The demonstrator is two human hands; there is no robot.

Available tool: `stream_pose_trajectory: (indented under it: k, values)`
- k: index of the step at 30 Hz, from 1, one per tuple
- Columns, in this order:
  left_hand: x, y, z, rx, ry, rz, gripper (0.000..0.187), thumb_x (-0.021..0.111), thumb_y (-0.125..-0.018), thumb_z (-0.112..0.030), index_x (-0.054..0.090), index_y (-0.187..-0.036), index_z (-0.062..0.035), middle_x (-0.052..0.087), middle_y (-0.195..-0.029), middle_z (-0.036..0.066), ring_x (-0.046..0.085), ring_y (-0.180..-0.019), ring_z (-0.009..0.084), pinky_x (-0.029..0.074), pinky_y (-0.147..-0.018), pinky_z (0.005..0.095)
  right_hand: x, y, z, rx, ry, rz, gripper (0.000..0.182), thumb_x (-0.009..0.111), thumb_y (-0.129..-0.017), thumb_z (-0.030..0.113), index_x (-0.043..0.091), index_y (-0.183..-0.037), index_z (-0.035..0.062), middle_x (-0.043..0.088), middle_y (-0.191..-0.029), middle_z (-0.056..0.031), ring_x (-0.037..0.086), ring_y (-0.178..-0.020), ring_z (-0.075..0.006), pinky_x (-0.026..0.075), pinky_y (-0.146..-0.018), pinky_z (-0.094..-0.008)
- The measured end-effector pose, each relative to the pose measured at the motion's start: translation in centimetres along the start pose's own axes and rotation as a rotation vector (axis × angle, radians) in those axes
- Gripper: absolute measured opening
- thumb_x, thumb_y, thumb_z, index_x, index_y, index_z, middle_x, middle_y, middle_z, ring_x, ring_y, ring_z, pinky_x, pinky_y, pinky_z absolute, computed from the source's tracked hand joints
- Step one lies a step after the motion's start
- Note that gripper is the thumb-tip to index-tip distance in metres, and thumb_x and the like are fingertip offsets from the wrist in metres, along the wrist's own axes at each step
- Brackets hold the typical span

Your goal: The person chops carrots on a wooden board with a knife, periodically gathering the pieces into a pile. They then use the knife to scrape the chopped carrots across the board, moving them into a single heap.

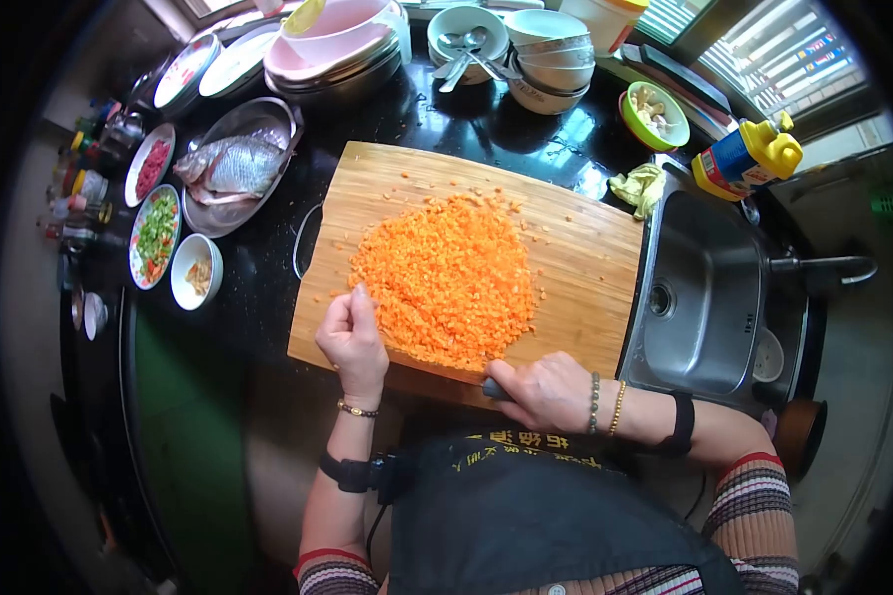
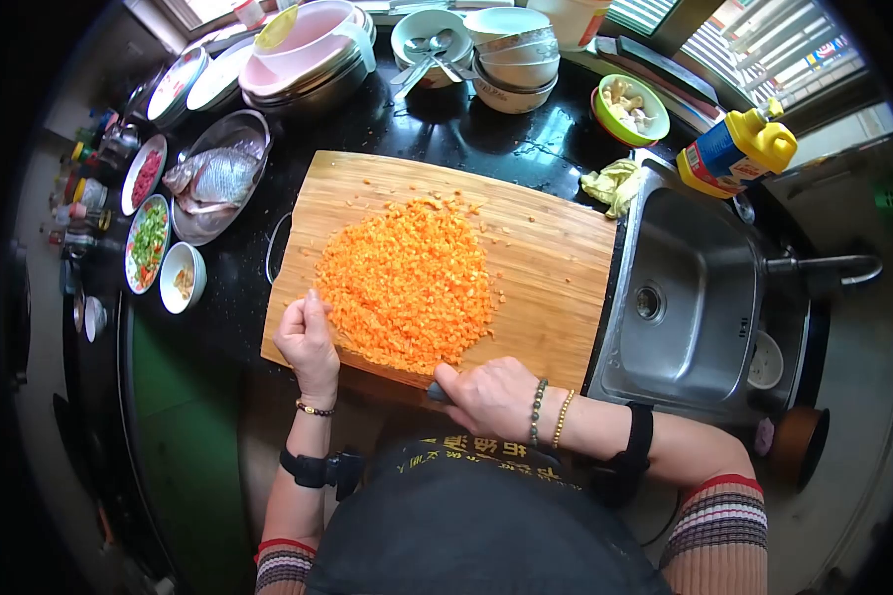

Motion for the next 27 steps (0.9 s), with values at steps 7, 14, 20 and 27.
stream_pose_trajectory:
  k: [7, 14, 20, 27]
  values:
    - [0.2, -0.2, -0.2, -0.037, 0.055, -0.082, 0.028, 0.056, -0.092, -0.017, 0.055, -0.069, -0.0021, 0.038, -0.053, -0.009, 0.029, -0.045, -0.0014, 0.020, -0.042, 0.0181, -1.7, 1.2, 0.2, -0.063, -0.032, -0.082, 0.028, 0.060, -0.084, 0.026, 0.043, -0.090, 0.0046, 0.058, -0.059, -0.0143, 0.060, -0.058, -0.0341, 0.046, -0.052, -0.0443]
    - [1.3, -0.1, 1.6, -0.038, 0.081, -0.092, 0.030, 0.055, -0.093, -0.020, 0.054, -0.069, -0.0027, 0.036, -0.051, -0.009, 0.028, -0.043, -0.0013, 0.018, -0.040, 0.0184, -1.3, 0.5, -2.0, -0.084, 0.035, -0.099, 0.028, 0.059, -0.085, 0.027, 0.042, -0.090, 0.0047, 0.056, -0.058, -0.0134, 0.059, -0.057, -0.0337, 0.045, -0.052, -0.0436]
    - [1.7, 1.5, -2.0, -0.075, 0.033, -0.069, 0.030, 0.054, -0.094, -0.020, 0.054, -0.069, -0.0034, 0.035, -0.051, -0.009, 0.028, -0.043, -0.0012, 0.018, -0.040, 0.0189, -3.1, 3.9, -1.0, -0.088, -0.007, -0.086, 0.029, 0.059, -0.086, 0.028, 0.042, -0.091, 0.0047, 0.058, -0.061, -0.0134, 0.059, -0.055, -0.0336, 0.044, -0.047, -0.0435]
    - [1.2, 5.8, -2.6, -0.126, -0.102, -0.055, 0.033, 0.053, -0.094, -0.018, 0.055, -0.065, -0.0026, 0.036, -0.052, -0.010, 0.027, -0.048, -0.0019, 0.018, -0.043, 0.0203, -0.8, 4.6, -3.2, -0.126, -0.116, 0.072, 0.029, 0.058, -0.086, 0.031, 0.045, -0.099, 0.0080, 0.059, -0.063, -0.0146, 0.060, -0.060, -0.0351, 0.046, -0.052, -0.0463]
Point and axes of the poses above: each hand's wrist, its own y-axis away from the middle knuckle, its own x-axis out of the palm, z = x × y, the point moved 1 cm from there along -y, towards the middle knuckle
